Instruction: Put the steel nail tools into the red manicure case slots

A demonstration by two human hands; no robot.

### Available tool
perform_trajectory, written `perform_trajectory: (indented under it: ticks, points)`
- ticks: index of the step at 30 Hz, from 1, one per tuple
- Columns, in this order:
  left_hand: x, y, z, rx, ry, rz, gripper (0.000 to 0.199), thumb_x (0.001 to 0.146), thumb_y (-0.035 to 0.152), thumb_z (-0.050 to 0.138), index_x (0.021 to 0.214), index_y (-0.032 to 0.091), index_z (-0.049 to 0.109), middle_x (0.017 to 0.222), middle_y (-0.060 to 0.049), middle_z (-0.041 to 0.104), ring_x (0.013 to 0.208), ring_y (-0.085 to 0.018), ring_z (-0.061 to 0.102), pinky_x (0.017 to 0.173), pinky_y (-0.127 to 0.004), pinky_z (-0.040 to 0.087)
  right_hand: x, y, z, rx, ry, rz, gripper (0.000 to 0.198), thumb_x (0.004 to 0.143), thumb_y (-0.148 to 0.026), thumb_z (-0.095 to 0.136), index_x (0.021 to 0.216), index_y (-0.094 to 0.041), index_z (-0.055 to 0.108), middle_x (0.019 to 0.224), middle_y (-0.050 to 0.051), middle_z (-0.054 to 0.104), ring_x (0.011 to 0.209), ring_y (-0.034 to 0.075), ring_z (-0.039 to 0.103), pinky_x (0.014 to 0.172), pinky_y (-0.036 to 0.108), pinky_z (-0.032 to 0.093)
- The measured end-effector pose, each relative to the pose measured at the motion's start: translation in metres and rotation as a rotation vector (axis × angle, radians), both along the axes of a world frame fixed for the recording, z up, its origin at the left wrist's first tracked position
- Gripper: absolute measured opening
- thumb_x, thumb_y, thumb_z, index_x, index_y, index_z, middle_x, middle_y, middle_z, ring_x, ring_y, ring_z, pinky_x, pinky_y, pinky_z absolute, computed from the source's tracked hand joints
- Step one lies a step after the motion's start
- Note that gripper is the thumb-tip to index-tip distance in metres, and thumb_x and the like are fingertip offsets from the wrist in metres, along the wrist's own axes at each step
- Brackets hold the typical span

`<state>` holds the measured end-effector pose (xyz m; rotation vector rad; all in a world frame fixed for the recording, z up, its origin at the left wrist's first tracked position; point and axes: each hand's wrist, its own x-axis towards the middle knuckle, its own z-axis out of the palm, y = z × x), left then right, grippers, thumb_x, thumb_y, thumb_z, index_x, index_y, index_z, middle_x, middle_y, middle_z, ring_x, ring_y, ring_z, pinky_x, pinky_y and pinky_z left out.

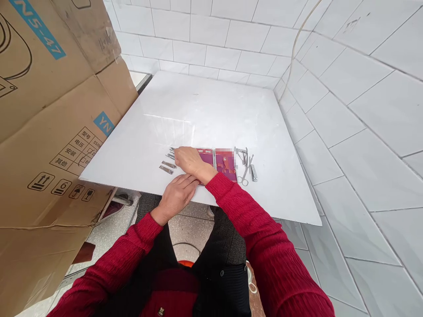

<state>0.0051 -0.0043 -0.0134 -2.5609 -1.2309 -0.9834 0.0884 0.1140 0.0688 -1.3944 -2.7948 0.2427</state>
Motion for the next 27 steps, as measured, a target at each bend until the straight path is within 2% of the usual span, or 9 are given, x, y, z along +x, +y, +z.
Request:
perform_trajectory:
  ticks: [3, 6, 8, 11, 14, 20, 27]
  points:
    - [0.000, 0.000, 0.000, -0.002, 0.006, 0.004, 0.025, 0.103, 0.015, 0.050, 0.120, 0.012, 0.068, 0.127, -0.014, 0.071, 0.127, -0.027, 0.064, 0.102, -0.044, 0.055, 0.021, 0.010, -0.002, -0.043, 0.318, -0.106, 0.016, 0.088, -0.010, 0.056, 0.087, -0.015, 0.070, 0.087, 0.007, 0.074, 0.077, 0.017, 0.065, 0.068, 0.026, 0.041]
    - [0.000, 0.001, 0.001, 0.010, 0.015, -0.004, 0.025, 0.103, 0.014, 0.050, 0.120, 0.012, 0.068, 0.126, -0.013, 0.072, 0.126, -0.028, 0.065, 0.102, -0.044, 0.056, 0.049, 0.021, -0.013, -0.248, 0.666, -0.235, 0.011, 0.084, -0.011, 0.057, 0.086, -0.016, 0.067, 0.073, 0.000, 0.068, 0.061, 0.012, 0.058, 0.060, 0.023, 0.042]
    - [0.000, 0.002, 0.002, 0.016, 0.017, -0.006, 0.024, 0.103, 0.014, 0.050, 0.120, 0.013, 0.068, 0.126, -0.012, 0.072, 0.126, -0.027, 0.065, 0.102, -0.044, 0.056, 0.065, 0.027, -0.024, -0.388, 0.867, -0.280, 0.025, 0.080, -0.012, 0.058, 0.102, -0.016, 0.067, 0.070, -0.004, 0.064, 0.052, 0.009, 0.053, 0.053, 0.022, 0.041]
    - [0.000, 0.002, 0.002, 0.016, 0.022, -0.004, 0.024, 0.103, 0.014, 0.050, 0.120, 0.014, 0.067, 0.126, -0.011, 0.072, 0.126, -0.027, 0.065, 0.103, -0.044, 0.056, 0.080, 0.030, -0.040, -0.456, 1.064, -0.260, 0.053, 0.076, -0.013, 0.060, 0.129, -0.018, 0.061, 0.069, -0.008, 0.063, 0.049, 0.008, 0.051, 0.049, 0.021, 0.041]
    - [0.000, 0.002, 0.003, 0.012, 0.024, -0.004, 0.024, 0.103, 0.014, 0.050, 0.121, 0.014, 0.067, 0.127, -0.011, 0.072, 0.126, -0.027, 0.065, 0.104, -0.044, 0.055, 0.082, 0.029, -0.048, -0.449, 1.139, -0.259, 0.053, 0.076, -0.016, 0.062, 0.128, -0.017, 0.063, 0.068, -0.007, 0.064, 0.051, 0.008, 0.052, 0.047, 0.020, 0.042]
    - [0.000, 0.003, 0.003, -0.003, 0.023, -0.010, 0.025, 0.103, 0.015, 0.051, 0.122, 0.016, 0.066, 0.128, -0.011, 0.072, 0.127, -0.027, 0.064, 0.105, -0.046, 0.055, 0.078, 0.030, -0.052, -0.451, 1.194, -0.291, 0.056, 0.076, -0.015, 0.062, 0.132, -0.018, 0.063, 0.066, -0.007, 0.061, 0.047, 0.007, 0.050, 0.044, 0.019, 0.043]
    - [0.001, 0.003, 0.002, -0.022, 0.009, -0.010, 0.026, 0.103, 0.014, 0.051, 0.124, 0.017, 0.066, 0.128, -0.011, 0.072, 0.128, -0.027, 0.064, 0.105, -0.046, 0.055, 0.078, 0.033, -0.059, -0.466, 1.196, -0.308, 0.045, 0.077, -0.012, 0.066, 0.121, -0.018, 0.066, 0.067, -0.006, 0.063, 0.047, 0.008, 0.054, 0.046, 0.020, 0.047]
